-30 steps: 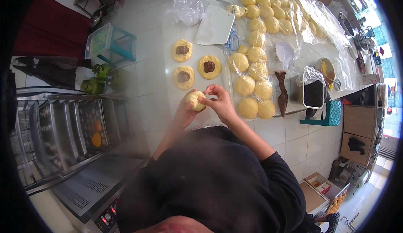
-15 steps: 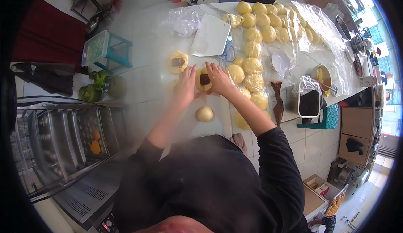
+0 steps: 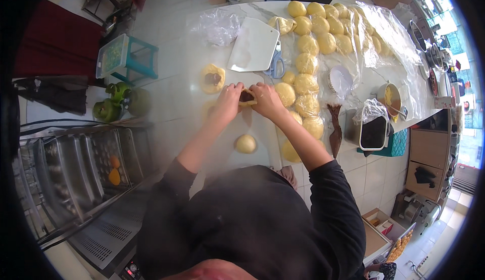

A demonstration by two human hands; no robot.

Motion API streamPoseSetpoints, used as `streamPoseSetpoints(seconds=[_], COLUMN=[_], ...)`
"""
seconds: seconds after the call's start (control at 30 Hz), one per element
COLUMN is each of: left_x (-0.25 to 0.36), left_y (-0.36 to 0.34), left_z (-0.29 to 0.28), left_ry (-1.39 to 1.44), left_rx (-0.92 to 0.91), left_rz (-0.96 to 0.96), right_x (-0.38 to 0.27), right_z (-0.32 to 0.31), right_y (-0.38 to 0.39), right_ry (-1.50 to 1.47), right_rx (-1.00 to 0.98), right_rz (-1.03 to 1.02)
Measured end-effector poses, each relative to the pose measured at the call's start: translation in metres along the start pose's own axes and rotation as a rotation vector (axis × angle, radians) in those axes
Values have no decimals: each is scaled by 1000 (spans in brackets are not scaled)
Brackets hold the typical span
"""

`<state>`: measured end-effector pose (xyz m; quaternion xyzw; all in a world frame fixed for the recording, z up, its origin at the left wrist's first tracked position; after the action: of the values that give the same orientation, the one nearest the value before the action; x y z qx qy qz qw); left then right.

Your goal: The person squeezes chocolate filling onto portions of dough from a piping bag, then folds and rolls the dough around the filling by hand. They place the shaped dough balls onto a tray and then slide the tray into a rack inside a commercial oven.

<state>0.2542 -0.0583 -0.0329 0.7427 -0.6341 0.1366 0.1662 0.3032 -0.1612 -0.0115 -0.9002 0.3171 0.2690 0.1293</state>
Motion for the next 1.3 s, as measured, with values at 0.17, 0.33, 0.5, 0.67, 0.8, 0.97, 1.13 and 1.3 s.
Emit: streamPoseSetpoints(seconds=[0.17, 0.33, 0.5, 0.67, 0.8, 0.97, 1.13, 1.3], left_x=[9, 3, 14, 10, 2, 19, 26, 24], left_y=[6, 25, 36, 38, 33, 34, 39, 42], left_z=[-49, -64, -37, 5, 6, -11, -9, -10], left_ry=[416, 597, 449, 366, 356, 272, 242, 265], left_rx=[-37, -4, 27, 113, 138, 93, 132, 165], left_rz=[-51, -61, -230, -220, -234, -226, -167, -133], right_x=[-8, -6, 0, -32, -21, -18, -27, -30], right_z=[-35, -42, -7, 4, 11, 1, 7, 8], right_y=[3, 14, 26, 37, 39, 41, 43, 47], right_ry=[-353, -491, -429, -249, -311, -193, -251, -170], right_rx=[12, -93, 81, 204, 161, 251, 204, 208], right_rz=[-26, 130, 181, 77, 111, 161, 86, -17])
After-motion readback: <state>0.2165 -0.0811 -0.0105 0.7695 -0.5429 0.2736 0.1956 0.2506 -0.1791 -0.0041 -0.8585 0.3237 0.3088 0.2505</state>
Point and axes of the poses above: each hand's wrist, its own y-axis away from the middle knuckle, its own z-axis out of the palm, x = y × z, the point moved 5 cm from there along -y, towards the middle knuckle, and after that the axes turned 3 degrees about -z, right-handed, at the moved point
